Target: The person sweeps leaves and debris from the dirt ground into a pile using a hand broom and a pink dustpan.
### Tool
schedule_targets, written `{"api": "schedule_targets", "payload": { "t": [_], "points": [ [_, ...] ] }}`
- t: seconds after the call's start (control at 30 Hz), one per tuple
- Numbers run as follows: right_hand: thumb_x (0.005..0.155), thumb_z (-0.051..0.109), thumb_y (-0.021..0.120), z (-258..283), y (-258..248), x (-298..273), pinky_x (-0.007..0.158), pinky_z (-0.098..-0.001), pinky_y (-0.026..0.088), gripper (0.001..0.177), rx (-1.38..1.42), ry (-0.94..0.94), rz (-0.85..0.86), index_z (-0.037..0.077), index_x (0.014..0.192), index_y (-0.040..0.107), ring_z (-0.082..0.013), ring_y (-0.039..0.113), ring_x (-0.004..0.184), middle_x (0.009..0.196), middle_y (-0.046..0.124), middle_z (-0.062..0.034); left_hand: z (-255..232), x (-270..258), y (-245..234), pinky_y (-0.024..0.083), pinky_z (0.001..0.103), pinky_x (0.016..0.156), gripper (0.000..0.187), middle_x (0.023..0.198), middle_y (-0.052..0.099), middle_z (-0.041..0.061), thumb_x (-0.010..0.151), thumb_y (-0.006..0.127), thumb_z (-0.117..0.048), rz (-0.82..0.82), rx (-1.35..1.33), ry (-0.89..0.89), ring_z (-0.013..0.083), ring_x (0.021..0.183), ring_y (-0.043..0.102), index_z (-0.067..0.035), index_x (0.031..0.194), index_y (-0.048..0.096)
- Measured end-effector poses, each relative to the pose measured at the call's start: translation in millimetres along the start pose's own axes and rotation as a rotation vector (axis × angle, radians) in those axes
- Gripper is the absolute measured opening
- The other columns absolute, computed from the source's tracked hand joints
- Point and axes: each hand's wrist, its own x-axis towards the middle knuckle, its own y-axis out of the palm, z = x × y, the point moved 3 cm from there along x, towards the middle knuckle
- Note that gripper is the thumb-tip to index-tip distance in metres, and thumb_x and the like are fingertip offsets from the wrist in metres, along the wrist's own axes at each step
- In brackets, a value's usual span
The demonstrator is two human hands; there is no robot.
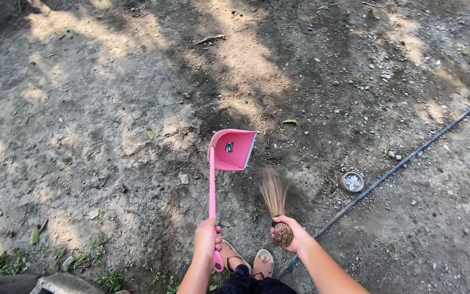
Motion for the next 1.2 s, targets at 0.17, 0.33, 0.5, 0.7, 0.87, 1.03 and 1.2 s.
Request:
{"api": "schedule_targets", "payload": {
  "t": [0.17,0.33,0.5,0.7,0.87,1.03,1.2],
  "points": [
    [0.081,0.017,0.074,-8,-35,-58,0.058,-0.0433,0.061,0.028,-0.111,-0.039,-0.101,0.001,0.099,0.059,-0.027,0.065,0.062,0.074,0.064,-0.0155,-3,2,12,0.026,0.027,0.036,0.013,0.073,0.051,0.003,0.094,0.052,-0.023,0.045,0.045,0.03,0.0097,0.045,0.037,-0.01,0.095,0.053],
    [0.082,0.016,0.071,10,-88,-85,0.061,-0.0475,0.063,0.027,-0.059,-0.167,-0.342,0.002,0.101,0.058,-0.0313,0.067,0.064,0.075,0.063,-0.018,-22,16,27,0.025,0.027,0.038,0.008,0.075,0.051,0.003,0.091,0.05,-0.016,0.034,0.045,0.02,0.0091,0.047,0.035,-0.008,0.092,0.05],
    [0.082,0.024,0.069,82,-106,-48,0.056,-0.0447,0.06,0.029,0.05,-0.19,-0.371,0.002,0.096,0.059,-0.0315,0.066,0.058,0.072,0.066,-0.0188,-50,44,28,0.024,0.026,0.037,0.011,0.076,0.053,0.004,0.092,0.049,-0.019,0.125,0.069,-0.024,0.0089,0.047,0.035,-0.008,0.089,0.049],
    [0.079,0.023,0.076,83,-13,35,0.054,-0.0437,0.058,0.025,-0.1,-0.119,-0.163,0.006,0.089,0.06,-0.0295,0.066,0.056,0.069,0.065,-0.0153,-109,66,4,0.023,0.027,0.037,0.012,0.074,0.049,0.003,0.095,0.049,-0.019,0.162,0.211,0.002,0.0088,0.046,0.034,-0.008,0.091,0.052],
    [0.081,0.024,0.077,49,33,49,0.055,-0.0427,0.06,0.032,-0.072,-0.047,-0.111,0.001,0.093,0.059,-0.0278,0.067,0.059,0.073,0.066,-0.0164,-155,99,11,0.025,0.028,0.038,0.015,0.075,0.049,0.005,0.096,0.05,-0.022,0.143,0.252,-0.021,0.0105,0.047,0.035,-0.008,0.093,0.051],
    [0.078,0.021,0.075,-1,40,-1,0.062,-0.046,0.064,0.033,-0.043,-0.086,-0.277,-0.003,0.099,0.063,-0.0323,0.07,0.064,0.075,0.068,-0.0188,-188,135,8,0.026,0.028,0.038,0.013,0.075,0.048,0.004,0.092,0.049,-0.016,0.182,0.287,-0.013,0.01,0.047,0.035,-0.003,0.092,0.05],
    [0.072,0.038,0.072,-18,73,39,0.039,-0.0444,0.05,0.047,-0.013,-0.07,-0.283,-0.005,0.088,0.061,-0.0349,0.063,0.046,0.059,0.067,-0.0189,-216,151,-3,0.025,0.027,0.038,0.015,0.076,0.052,0.004,0.095,0.049,-0.02,0.156,0.296,-0.049,0.0097,0.047,0.035,-0.005,0.092,0.05]
  ]
}}
